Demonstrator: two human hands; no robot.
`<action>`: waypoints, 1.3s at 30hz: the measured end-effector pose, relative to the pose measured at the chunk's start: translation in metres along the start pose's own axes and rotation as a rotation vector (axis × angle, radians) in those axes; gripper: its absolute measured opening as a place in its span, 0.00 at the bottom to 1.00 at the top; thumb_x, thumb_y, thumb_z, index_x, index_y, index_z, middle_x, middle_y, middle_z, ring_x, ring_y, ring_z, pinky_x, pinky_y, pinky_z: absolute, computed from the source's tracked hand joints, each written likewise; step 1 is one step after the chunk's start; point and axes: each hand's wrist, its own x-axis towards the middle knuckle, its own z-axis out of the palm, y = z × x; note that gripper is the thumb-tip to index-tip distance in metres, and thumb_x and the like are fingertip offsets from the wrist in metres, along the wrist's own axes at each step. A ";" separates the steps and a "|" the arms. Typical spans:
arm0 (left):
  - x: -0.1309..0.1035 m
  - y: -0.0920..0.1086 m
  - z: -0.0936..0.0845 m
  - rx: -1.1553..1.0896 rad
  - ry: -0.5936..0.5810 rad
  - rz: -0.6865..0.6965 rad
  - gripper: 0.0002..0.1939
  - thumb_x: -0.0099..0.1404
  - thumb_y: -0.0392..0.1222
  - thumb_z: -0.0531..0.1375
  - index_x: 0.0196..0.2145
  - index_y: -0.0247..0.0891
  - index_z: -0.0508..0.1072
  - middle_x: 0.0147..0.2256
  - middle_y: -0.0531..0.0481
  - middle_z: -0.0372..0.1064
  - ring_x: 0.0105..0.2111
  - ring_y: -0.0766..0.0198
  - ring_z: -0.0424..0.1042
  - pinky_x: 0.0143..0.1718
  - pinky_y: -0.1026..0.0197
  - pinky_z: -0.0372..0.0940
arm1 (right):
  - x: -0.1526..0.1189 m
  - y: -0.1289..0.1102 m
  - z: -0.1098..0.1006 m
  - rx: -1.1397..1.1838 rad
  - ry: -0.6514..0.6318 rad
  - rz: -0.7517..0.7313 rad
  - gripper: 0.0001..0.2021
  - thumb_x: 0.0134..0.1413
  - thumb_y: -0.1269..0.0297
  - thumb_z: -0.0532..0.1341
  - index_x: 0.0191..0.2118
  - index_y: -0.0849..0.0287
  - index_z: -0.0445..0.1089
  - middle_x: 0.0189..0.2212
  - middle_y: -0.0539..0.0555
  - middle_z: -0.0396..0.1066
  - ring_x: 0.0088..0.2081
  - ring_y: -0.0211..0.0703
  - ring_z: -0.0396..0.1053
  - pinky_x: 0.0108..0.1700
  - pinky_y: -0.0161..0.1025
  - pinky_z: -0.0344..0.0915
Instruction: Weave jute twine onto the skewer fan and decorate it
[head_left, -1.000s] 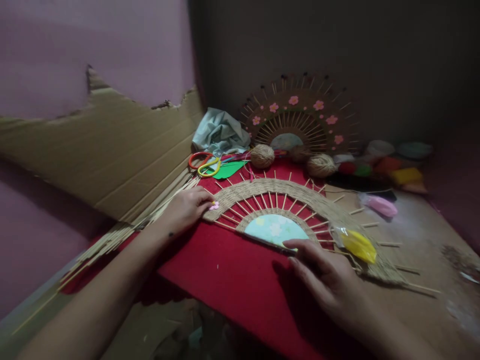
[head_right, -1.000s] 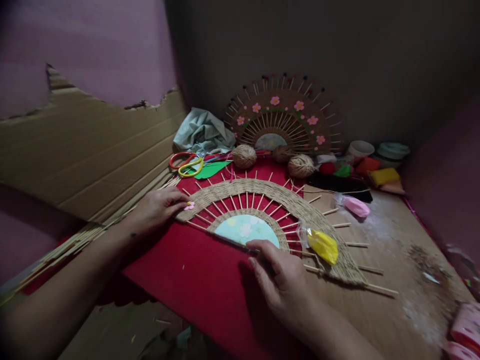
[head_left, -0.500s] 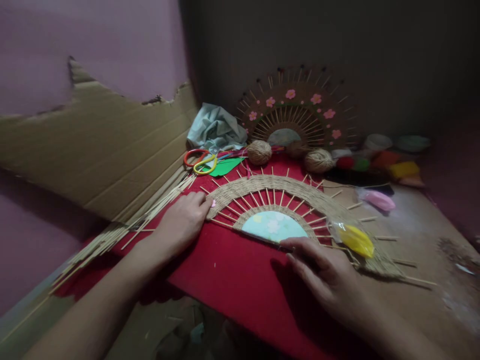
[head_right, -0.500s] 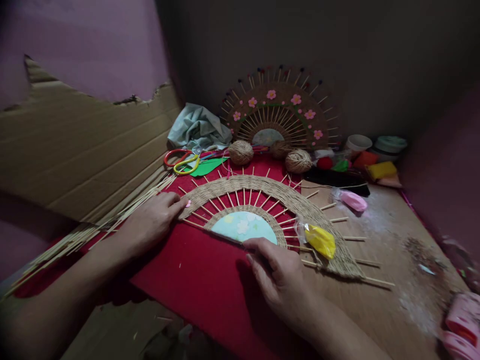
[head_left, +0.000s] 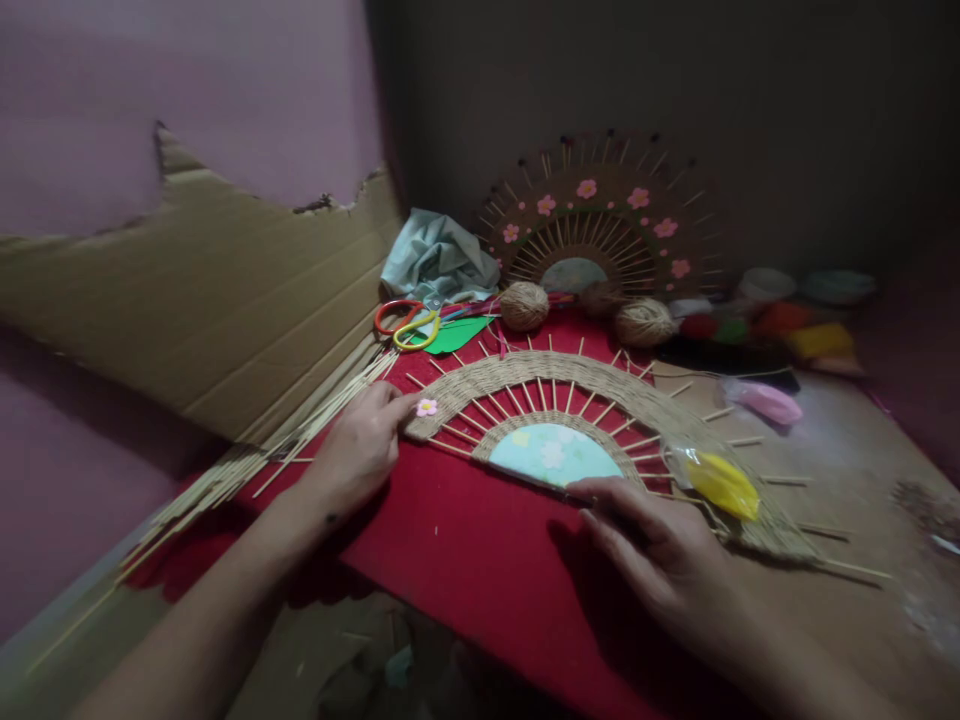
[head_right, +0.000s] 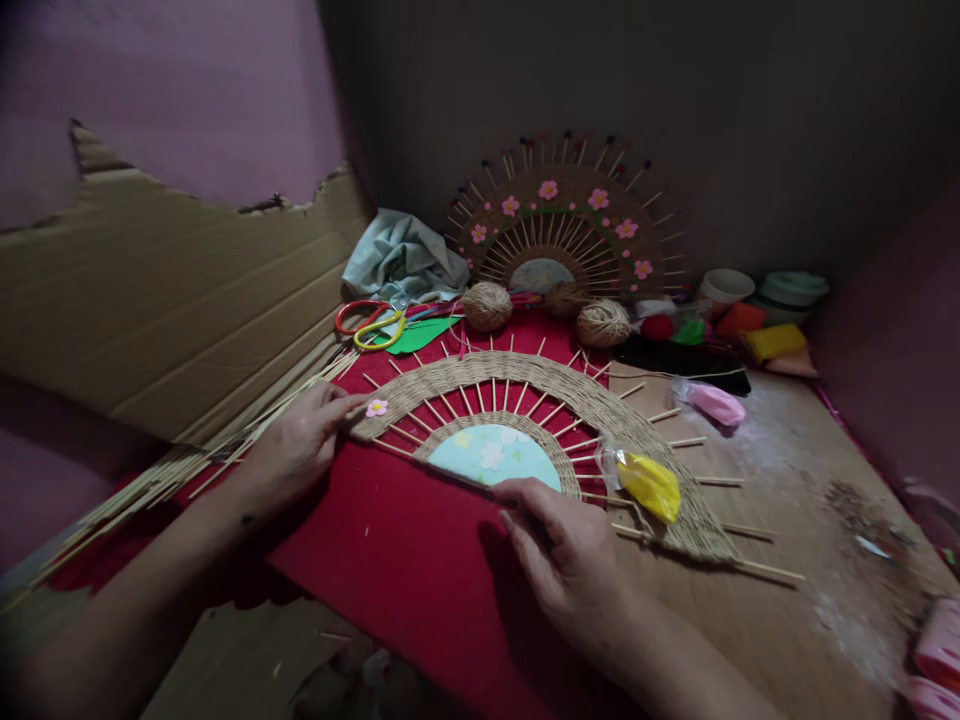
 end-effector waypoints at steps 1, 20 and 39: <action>-0.001 0.002 0.001 0.012 -0.006 0.004 0.19 0.64 0.29 0.45 0.45 0.34 0.71 0.34 0.45 0.61 0.35 0.59 0.62 0.38 0.58 0.62 | 0.000 0.000 0.000 -0.001 0.001 0.001 0.07 0.55 0.71 0.56 0.38 0.59 0.71 0.26 0.51 0.75 0.25 0.35 0.73 0.26 0.29 0.69; -0.002 0.001 0.001 0.017 0.221 0.035 0.17 0.62 0.29 0.47 0.41 0.32 0.74 0.33 0.44 0.61 0.36 0.58 0.63 0.38 0.55 0.63 | -0.007 0.002 -0.002 -0.016 0.020 0.033 0.08 0.56 0.71 0.55 0.40 0.59 0.70 0.27 0.49 0.74 0.27 0.33 0.71 0.30 0.28 0.68; -0.036 0.059 0.024 -0.258 0.178 0.204 0.12 0.68 0.40 0.50 0.43 0.35 0.70 0.40 0.45 0.66 0.40 0.59 0.67 0.42 0.59 0.63 | 0.002 0.032 -0.074 -0.823 -0.139 0.302 0.18 0.49 0.72 0.55 0.48 0.59 0.68 0.39 0.61 0.71 0.42 0.52 0.67 0.42 0.46 0.64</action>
